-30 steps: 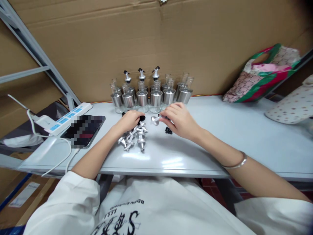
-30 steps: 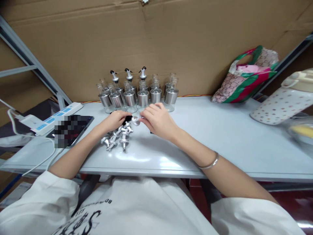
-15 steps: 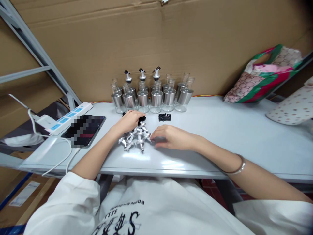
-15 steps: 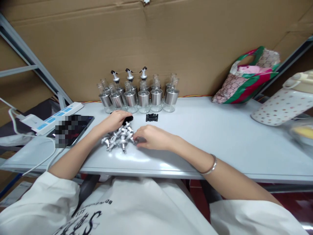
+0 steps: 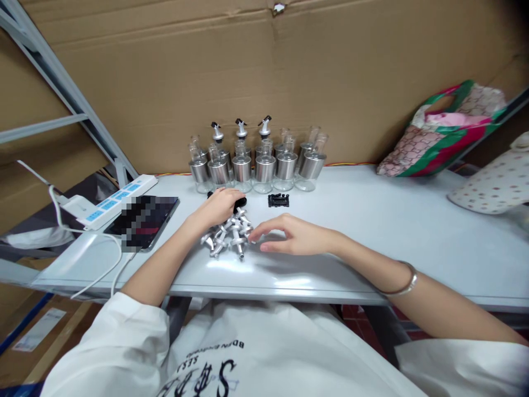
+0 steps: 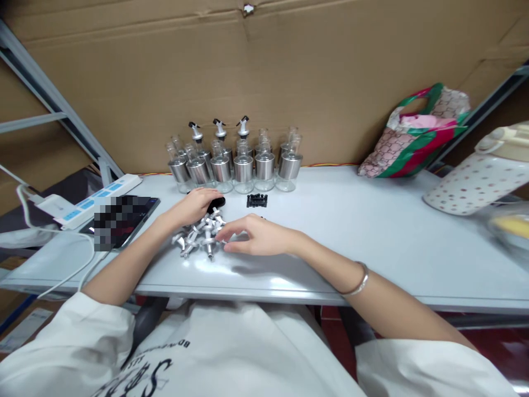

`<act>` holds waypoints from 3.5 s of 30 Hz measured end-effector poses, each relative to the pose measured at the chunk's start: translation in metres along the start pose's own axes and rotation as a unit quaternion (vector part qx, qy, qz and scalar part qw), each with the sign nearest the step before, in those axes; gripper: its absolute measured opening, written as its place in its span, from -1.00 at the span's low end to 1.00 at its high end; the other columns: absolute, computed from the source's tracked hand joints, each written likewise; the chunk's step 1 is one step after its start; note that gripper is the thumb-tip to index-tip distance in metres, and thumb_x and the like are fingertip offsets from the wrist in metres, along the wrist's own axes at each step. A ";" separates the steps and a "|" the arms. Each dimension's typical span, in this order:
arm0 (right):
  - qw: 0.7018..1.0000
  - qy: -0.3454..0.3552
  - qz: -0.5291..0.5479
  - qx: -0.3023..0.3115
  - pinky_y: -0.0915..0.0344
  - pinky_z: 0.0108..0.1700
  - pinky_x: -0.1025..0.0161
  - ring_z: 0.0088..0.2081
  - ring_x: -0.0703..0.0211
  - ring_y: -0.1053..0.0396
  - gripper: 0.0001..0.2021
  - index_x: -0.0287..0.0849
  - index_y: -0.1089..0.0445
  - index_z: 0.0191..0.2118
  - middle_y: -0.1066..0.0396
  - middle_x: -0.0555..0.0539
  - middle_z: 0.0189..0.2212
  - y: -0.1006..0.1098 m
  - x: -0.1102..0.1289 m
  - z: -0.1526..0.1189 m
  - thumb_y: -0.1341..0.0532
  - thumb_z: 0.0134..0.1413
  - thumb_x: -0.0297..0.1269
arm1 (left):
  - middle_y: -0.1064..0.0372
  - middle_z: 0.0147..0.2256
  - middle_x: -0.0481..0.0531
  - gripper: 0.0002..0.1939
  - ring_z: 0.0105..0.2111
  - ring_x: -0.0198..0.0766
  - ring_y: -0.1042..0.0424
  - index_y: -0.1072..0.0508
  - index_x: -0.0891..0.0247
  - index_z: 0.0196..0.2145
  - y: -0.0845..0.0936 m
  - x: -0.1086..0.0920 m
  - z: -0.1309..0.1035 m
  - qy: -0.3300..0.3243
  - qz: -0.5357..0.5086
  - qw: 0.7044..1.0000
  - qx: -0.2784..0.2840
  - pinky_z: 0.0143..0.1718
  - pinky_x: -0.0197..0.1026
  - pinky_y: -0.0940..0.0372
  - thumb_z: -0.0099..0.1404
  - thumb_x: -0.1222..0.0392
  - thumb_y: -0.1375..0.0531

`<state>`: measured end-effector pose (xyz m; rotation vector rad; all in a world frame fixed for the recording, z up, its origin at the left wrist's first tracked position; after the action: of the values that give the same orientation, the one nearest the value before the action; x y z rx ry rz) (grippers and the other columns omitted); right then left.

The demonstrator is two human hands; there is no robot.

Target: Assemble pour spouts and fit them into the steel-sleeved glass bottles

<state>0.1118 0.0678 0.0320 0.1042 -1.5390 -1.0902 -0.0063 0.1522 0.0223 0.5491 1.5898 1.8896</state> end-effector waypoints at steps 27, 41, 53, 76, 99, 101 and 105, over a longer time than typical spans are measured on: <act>0.867 -0.041 -0.007 -0.497 -0.29 0.01 0.21 -0.12 0.18 -0.42 -0.79 -0.26 -0.39 -0.21 -0.47 -0.16 -0.16 0.187 -0.015 0.042 -0.15 -0.04 -0.44 | -0.37 -0.06 0.13 -0.83 0.05 -0.11 -0.29 -0.36 0.28 -0.19 0.028 -0.032 -0.010 -0.023 0.008 0.997 -0.073 0.07 0.02 -0.21 0.34 0.30 0.01; 0.889 -0.206 0.009 -0.410 -0.33 -0.03 0.05 -0.10 0.13 -0.40 -0.83 -0.28 -0.41 -0.18 -0.43 -0.10 -0.14 0.200 -0.073 0.128 -0.20 0.16 -0.30 | -0.35 -0.02 0.16 -0.79 0.07 -0.13 -0.28 -0.34 0.28 -0.10 0.026 -0.066 -0.018 -0.098 -0.003 0.994 -0.048 0.07 -0.02 -0.22 0.32 0.31 -0.02; 0.871 -0.106 0.067 -0.475 -0.20 0.13 0.10 -0.02 0.11 -0.37 -0.77 -0.38 -0.44 -0.15 -0.46 -0.24 -0.09 0.213 -0.058 0.114 -0.19 0.03 -0.56 | -0.27 0.09 0.14 -0.58 0.10 -0.11 -0.25 -0.15 0.22 0.12 0.038 -0.064 -0.019 -0.060 -0.019 0.995 -0.082 0.08 0.00 -0.17 0.31 0.33 -0.01; 0.839 0.224 0.042 -0.495 -0.34 0.06 0.04 -0.01 0.08 -0.38 -0.91 0.01 -0.42 -0.33 -0.41 0.04 -0.18 0.128 0.105 0.006 -0.18 0.12 -0.34 | -0.16 0.14 0.19 -0.20 0.13 -0.04 -0.21 0.03 0.17 0.17 0.061 -0.039 -0.031 0.098 -0.287 0.894 -0.331 0.11 -0.01 -0.19 0.10 0.04 -0.30; 0.899 0.017 0.025 -0.437 -0.19 -0.46 0.26 -0.51 0.25 -0.29 -0.74 -0.13 -0.21 -0.48 -0.35 0.00 -0.53 0.078 0.084 0.002 -0.21 0.04 -0.09 | -0.42 -0.21 -0.02 -0.40 -0.29 -0.21 -0.43 -0.21 0.18 -0.05 0.028 -0.061 -0.039 0.143 -0.337 0.883 -0.294 -0.25 -0.15 -0.37 -0.06 0.25 -0.30; 0.907 0.011 0.050 -0.419 -0.24 -0.42 0.24 -0.47 0.21 -0.35 -0.77 -0.14 -0.21 -0.47 -0.41 -0.04 -0.49 0.081 0.076 0.007 -0.21 0.03 -0.13 | -0.41 -0.26 -0.03 -0.43 -0.34 -0.23 -0.41 -0.23 0.20 -0.08 0.023 -0.062 -0.037 0.143 -0.368 0.880 -0.265 -0.31 -0.18 -0.35 -0.08 0.23 -0.30; 0.930 0.022 0.144 -0.337 -0.30 -0.34 0.24 -0.39 0.16 -0.44 -0.80 -0.15 -0.23 -0.45 -0.48 -0.04 -0.49 0.086 0.067 0.013 -0.24 0.01 -0.20 | -0.41 -0.27 0.00 -0.42 -0.33 -0.23 -0.38 -0.27 0.25 -0.09 0.029 -0.072 -0.034 0.094 -0.452 0.864 -0.199 -0.31 -0.20 -0.31 -0.12 0.25 -0.29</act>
<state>0.1228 0.0829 0.1401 -0.5482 -1.0247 -1.3036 0.0195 0.0759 0.0485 -0.5152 1.1704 1.4533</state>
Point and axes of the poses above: each hand's wrist, its own z-axis towards the middle knuckle, its own y-axis out of the back of the hand, x = y × z, the point moved 7 cm from there along z, towards the middle knuckle
